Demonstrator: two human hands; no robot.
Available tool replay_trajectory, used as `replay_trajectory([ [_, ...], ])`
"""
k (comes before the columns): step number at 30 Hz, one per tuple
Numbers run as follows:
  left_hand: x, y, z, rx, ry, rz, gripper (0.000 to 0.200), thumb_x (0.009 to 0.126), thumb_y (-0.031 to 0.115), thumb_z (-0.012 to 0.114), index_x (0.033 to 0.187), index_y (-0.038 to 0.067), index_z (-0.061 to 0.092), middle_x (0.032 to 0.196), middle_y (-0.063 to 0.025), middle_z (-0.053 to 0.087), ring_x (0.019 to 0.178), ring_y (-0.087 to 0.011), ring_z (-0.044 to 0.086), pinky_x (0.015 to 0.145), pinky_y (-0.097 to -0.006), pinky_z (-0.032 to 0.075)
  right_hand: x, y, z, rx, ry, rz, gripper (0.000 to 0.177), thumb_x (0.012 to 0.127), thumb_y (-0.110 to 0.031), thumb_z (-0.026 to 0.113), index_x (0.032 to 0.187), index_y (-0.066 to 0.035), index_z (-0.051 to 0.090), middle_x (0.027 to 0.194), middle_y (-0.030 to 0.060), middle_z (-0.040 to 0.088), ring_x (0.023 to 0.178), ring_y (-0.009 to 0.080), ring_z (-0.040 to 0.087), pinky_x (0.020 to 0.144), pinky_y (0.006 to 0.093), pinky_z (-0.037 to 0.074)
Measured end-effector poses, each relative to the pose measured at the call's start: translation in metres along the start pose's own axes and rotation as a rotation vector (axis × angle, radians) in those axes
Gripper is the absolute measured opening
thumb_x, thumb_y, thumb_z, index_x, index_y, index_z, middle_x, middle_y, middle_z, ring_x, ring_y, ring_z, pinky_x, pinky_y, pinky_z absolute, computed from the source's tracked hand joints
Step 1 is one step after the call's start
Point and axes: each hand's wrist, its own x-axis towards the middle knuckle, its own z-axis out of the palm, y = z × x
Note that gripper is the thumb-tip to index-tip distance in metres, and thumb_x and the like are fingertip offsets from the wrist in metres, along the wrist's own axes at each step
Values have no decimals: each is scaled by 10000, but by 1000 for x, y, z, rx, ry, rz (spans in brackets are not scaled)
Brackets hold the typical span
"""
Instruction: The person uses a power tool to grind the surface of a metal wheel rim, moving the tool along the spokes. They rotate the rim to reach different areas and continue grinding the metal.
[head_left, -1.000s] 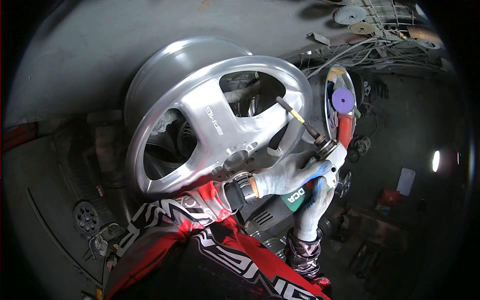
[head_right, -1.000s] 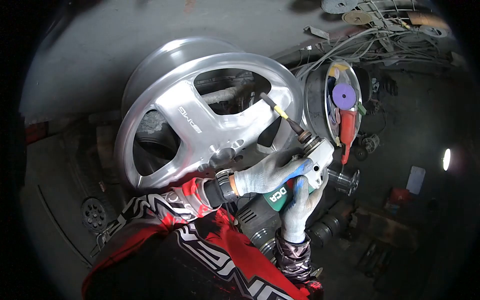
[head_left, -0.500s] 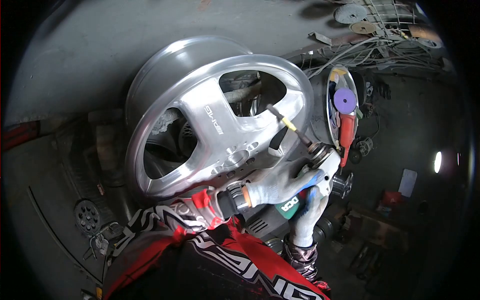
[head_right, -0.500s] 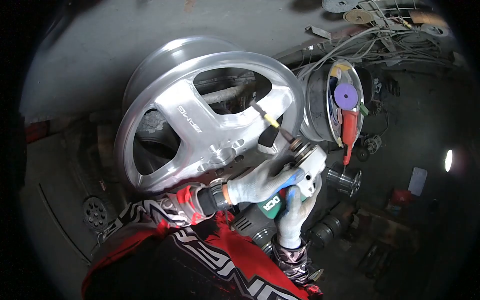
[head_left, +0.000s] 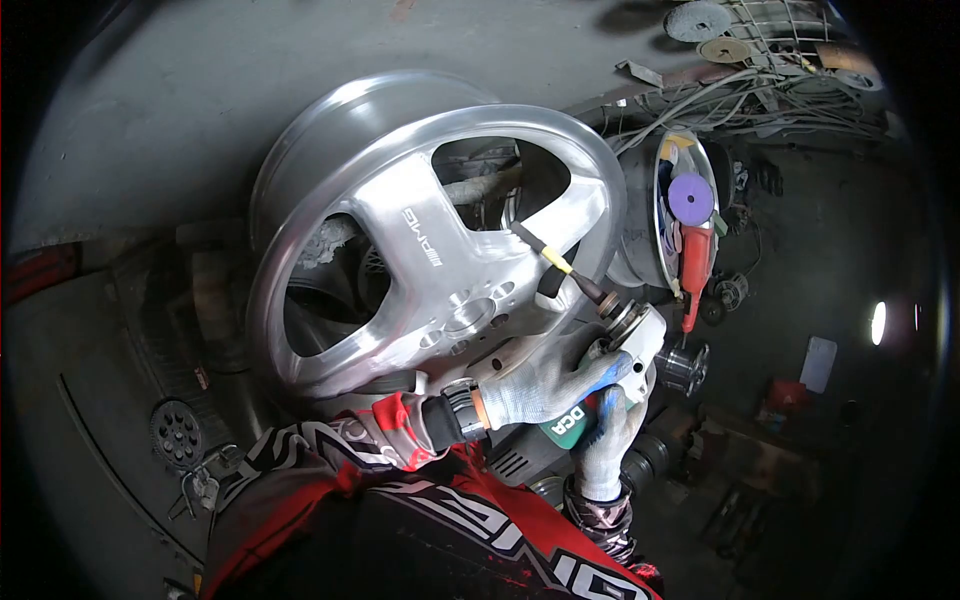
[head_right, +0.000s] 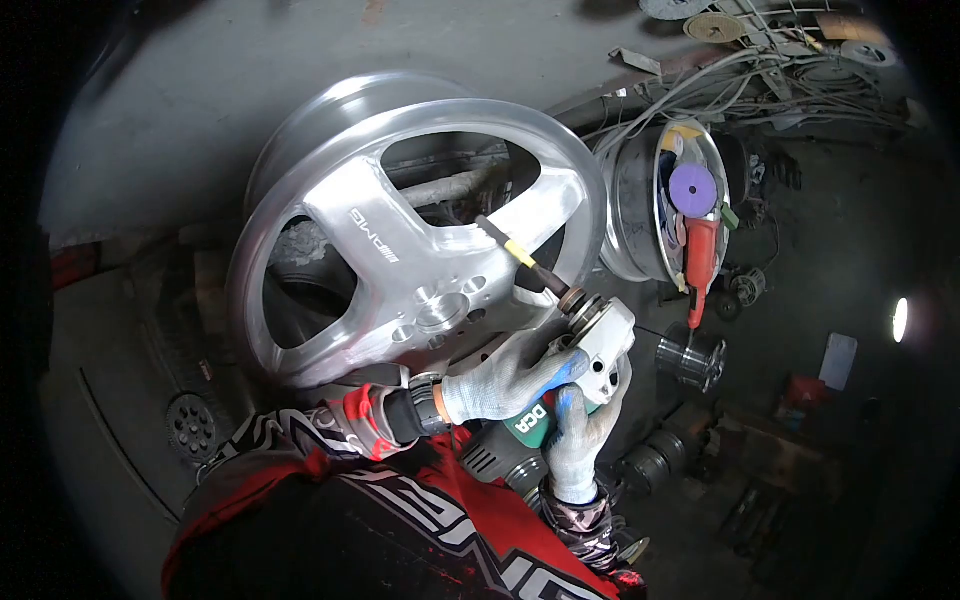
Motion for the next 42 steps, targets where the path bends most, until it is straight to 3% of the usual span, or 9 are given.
replay_trajectory([
  [3, 2, 4, 1, -171, -44, -196, 295, 1078, 295, 487, 1291, 111, 574, 1148, -215, 587, 999, -382, 633, 805, -460, 495, 3, 1, -6, -17, -8, -7, 842, 920, -338, 744, 1530, 17, 286, 1386, 139, 534, 1267, 222, 542, 1092, 363, 414],
  [6, 19, 3, 3, -182, -62, -115, 330, 1071, 340, 492, 1280, 101, 580, 1131, -220, 609, 995, -388, 643, 817, -459, 496, 13, -8, -5, -43, 12, 10, 754, 959, -287, 692, 1526, 17, 299, 1387, 144, 539, 1260, 225, 554, 1088, 365, 423],
  [7, 25, 3, 0, -243, -112, -289, 364, 1068, 352, 492, 1316, 99, 576, 1128, -228, 611, 984, -397, 648, 833, -463, 499, 16, -12, -3, -37, 20, -9, 735, 967, -276, 681, 1526, 14, 302, 1385, 143, 543, 1255, 225, 559, 1085, 365, 427],
  [10, 31, -9, 2, -75, -165, -23, 389, 1058, 294, 524, 1334, 21, 540, 1132, -213, 592, 1033, -307, 619, 915, -376, 464, 22, -18, 7, -21, 64, -25, 679, 991, -232, 647, 1528, 8, 307, 1375, 139, 555, 1239, 220, 566, 1074, 362, 436],
  [12, 32, -5, 1, -188, -152, -160, 367, 1063, 287, 511, 1336, 45, 548, 1151, -208, 593, 1044, -306, 617, 917, -375, 464, 22, -22, 13, 1, 76, -51, 645, 1004, -204, 628, 1526, 8, 314, 1369, 130, 558, 1227, 217, 568, 1065, 362, 442],
  [16, 27, -8, 4, -111, -155, -72, 367, 1062, 285, 506, 1316, 24, 553, 1163, -208, 599, 1064, -314, 621, 931, -385, 466, 16, -13, 4, -1, 97, -27, 682, 990, -238, 656, 1525, 9, 314, 1371, 131, 552, 1227, 219, 567, 1068, 364, 440],
  [21, 17, 11, -4, -316, -143, -361, 409, 1056, 304, 511, 1289, -31, 530, 1177, -214, 621, 1094, -306, 629, 948, -400, 468, 6, -9, 1, -31, 9, -47, 789, 942, -296, 717, 1532, 11, 291, 1376, 145, 540, 1240, 222, 557, 1078, 369, 429],
  [36, 26, 13, -4, -414, -166, -360, 456, 1059, 348, 524, 1312, -32, 532, 1178, -177, 644, 1102, -199, 602, 983, -353, 461, 9, -22, 9, -61, 84, -22, 746, 943, -233, 702, 1518, 25, 303, 1351, 150, 546, 1222, 218, 557, 1072, 368, 426],
  [42, 13, 20, -3, -460, -64, -386, 346, 1059, 301, 534, 1305, 60, 565, 1154, -179, 593, 1054, -285, 577, 956, -380, 457, 4, -16, 9, -55, 29, -29, 749, 918, -185, 695, 1517, 30, 300, 1386, 150, 518, 1271, 213, 518, 1098, 365, 395],
])
